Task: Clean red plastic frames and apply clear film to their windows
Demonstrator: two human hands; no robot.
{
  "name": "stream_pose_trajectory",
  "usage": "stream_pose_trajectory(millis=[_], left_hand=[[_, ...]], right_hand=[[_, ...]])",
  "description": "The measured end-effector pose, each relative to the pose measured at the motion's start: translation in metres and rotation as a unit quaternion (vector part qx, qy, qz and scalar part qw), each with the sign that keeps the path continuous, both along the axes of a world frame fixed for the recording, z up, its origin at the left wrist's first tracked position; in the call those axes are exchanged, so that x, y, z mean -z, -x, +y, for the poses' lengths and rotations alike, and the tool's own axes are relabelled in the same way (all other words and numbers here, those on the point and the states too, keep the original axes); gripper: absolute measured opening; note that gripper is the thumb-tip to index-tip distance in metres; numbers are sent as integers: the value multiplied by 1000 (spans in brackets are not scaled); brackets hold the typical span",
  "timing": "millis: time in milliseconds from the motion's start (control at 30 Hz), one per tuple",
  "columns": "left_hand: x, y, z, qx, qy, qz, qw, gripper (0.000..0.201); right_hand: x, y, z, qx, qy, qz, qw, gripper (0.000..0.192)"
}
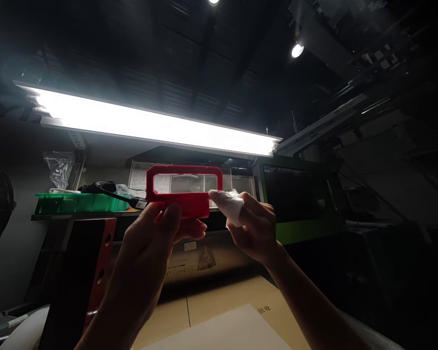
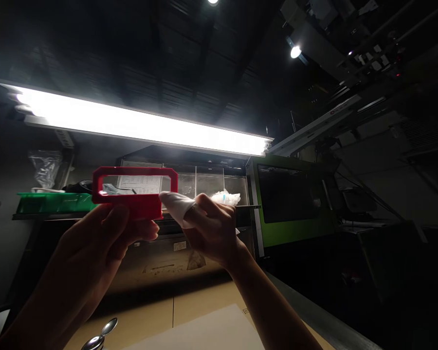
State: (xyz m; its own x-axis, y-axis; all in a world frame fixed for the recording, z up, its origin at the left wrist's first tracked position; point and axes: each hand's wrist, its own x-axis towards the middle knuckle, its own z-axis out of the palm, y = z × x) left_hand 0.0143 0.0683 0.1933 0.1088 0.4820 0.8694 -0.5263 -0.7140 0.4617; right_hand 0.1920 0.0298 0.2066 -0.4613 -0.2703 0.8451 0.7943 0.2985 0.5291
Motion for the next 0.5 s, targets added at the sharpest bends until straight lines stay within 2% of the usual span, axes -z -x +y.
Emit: stream_pose_trajectory(millis=[100, 233, 367, 433, 500], left_hand=[[-1, -1, 0, 9, 4, 0, 1000, 22], [1, 0, 3, -3, 10, 5, 1000, 25], [3, 1, 6, -18, -23, 18, 999, 27], [3, 1, 8, -14, -32, 21, 999, 26], [3, 1, 9, -8, -26, 22, 999, 26]], right_hand=[[4, -1, 3, -8, -9, -41, 999, 34], [3, 5, 1, -27, -10, -16, 999, 40], [-1, 12, -1, 25, -51, 2, 998, 34], [-1, 13, -1, 56, -63, -11, 996, 26], [1, 13, 0, 56, -66, -42, 995, 25]])
